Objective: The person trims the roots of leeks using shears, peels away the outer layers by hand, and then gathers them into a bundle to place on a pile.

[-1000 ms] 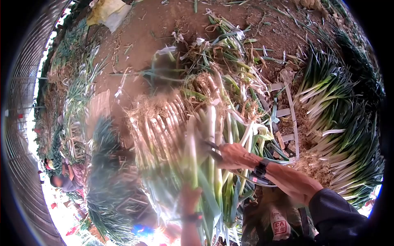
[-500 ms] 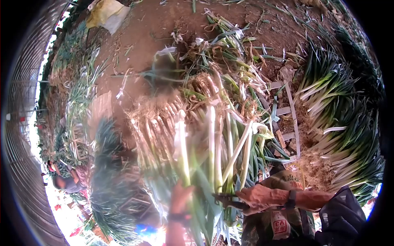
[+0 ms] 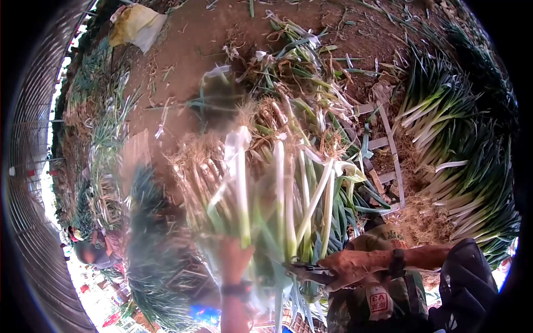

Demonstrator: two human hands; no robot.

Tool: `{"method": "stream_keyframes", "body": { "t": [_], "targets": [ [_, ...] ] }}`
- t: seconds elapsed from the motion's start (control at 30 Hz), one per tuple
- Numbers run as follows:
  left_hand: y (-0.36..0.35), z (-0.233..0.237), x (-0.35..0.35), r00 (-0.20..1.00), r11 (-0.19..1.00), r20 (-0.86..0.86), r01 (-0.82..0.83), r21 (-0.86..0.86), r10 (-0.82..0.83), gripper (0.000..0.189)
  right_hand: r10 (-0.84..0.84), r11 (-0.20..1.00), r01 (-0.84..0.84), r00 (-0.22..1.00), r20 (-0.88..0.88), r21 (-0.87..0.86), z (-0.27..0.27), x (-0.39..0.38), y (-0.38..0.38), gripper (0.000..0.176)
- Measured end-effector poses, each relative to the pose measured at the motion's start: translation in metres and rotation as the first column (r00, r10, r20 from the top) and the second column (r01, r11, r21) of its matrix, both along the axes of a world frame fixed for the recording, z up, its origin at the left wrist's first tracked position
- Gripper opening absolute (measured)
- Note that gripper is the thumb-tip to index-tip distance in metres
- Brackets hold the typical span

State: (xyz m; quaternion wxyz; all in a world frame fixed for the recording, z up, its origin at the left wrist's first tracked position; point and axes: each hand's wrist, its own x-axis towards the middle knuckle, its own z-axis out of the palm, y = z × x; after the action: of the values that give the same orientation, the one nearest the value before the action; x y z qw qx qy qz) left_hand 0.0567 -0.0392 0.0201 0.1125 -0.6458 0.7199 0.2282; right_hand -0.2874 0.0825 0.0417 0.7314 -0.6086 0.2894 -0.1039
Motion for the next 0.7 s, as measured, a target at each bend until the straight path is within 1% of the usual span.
{"method": "stream_keyframes", "body": {
  "t": [0.03, 0.07, 0.1, 0.13, 0.2, 0.27, 0.33, 0.43, 0.5, 0.6, 0.67, 0.7],
  "targets": [
    [0.000, 0.002, -0.002, 0.999, 0.998, 0.013, -0.035, 0.049, 0.034, 0.036, 0.019, 0.994, -0.021, 1.000, 0.021, 0.104, 0.002, 0.001, 0.000, 0.051],
    [-0.001, 0.001, -0.002, 0.998, 0.996, -0.031, -0.046, 0.076, 0.049, 0.036, 0.035, 0.978, -0.043, 0.998, 0.045, 0.206, 0.005, 0.004, 0.001, 0.050],
    [-0.003, 0.002, -0.004, 0.999, 0.995, -0.029, -0.042, 0.094, 0.045, 0.035, 0.047, 0.949, -0.066, 0.996, 0.071, 0.307, 0.011, 0.006, 0.000, 0.049],
    [-0.005, 0.006, -0.006, 0.999, 0.993, -0.026, -0.036, 0.115, 0.040, 0.035, -0.070, 0.861, -0.031, 0.981, 0.180, 0.508, 0.018, 0.010, 0.004, 0.045],
    [-0.009, 0.011, -0.010, 0.998, 0.988, -0.040, -0.049, 0.150, 0.055, 0.035, -0.053, 0.808, -0.085, 0.975, 0.215, 0.583, 0.025, 0.010, -0.003, 0.046],
    [-0.011, 0.013, -0.007, 0.999, 0.987, -0.023, -0.036, 0.157, 0.040, 0.036, 0.091, 0.777, -0.145, 0.989, 0.119, 0.612, 0.008, 0.015, -0.001, 0.049],
    [-0.009, 0.012, -0.004, 0.999, 0.990, -0.020, -0.032, 0.135, 0.035, 0.036, -0.014, 0.810, -0.082, 0.987, 0.159, 0.580, 0.019, 0.003, -0.014, 0.065],
    [-0.009, 0.020, -0.010, 0.999, 0.992, -0.019, -0.032, 0.122, 0.034, 0.035, 0.037, 0.778, -0.187, 0.967, 0.254, 0.600, -0.004, 0.025, -0.002, 0.072],
    [-0.011, 0.022, -0.012, 0.998, 0.994, -0.058, -0.034, 0.106, 0.040, 0.034, 0.150, 0.736, -0.266, 0.961, 0.233, 0.622, -0.003, 0.043, 0.000, 0.059],
    [-0.016, 0.030, -0.018, 0.991, 0.996, -0.125, -0.029, 0.086, 0.039, 0.032, 0.279, 0.723, -0.451, 0.884, 0.376, 0.524, -0.007, 0.040, -0.002, 0.107],
    [-0.018, 0.033, -0.021, 0.983, 0.996, -0.174, -0.039, 0.084, 0.053, 0.030, 0.049, 0.763, -0.177, 0.975, 0.217, 0.622, -0.013, 0.040, 0.013, 0.052],
    [-0.019, 0.034, -0.022, 0.987, 0.997, -0.160, -0.023, 0.077, 0.035, 0.029, -0.046, 0.717, -0.132, 0.971, 0.235, 0.684, -0.011, 0.037, 0.011, 0.051]
  ]
}}
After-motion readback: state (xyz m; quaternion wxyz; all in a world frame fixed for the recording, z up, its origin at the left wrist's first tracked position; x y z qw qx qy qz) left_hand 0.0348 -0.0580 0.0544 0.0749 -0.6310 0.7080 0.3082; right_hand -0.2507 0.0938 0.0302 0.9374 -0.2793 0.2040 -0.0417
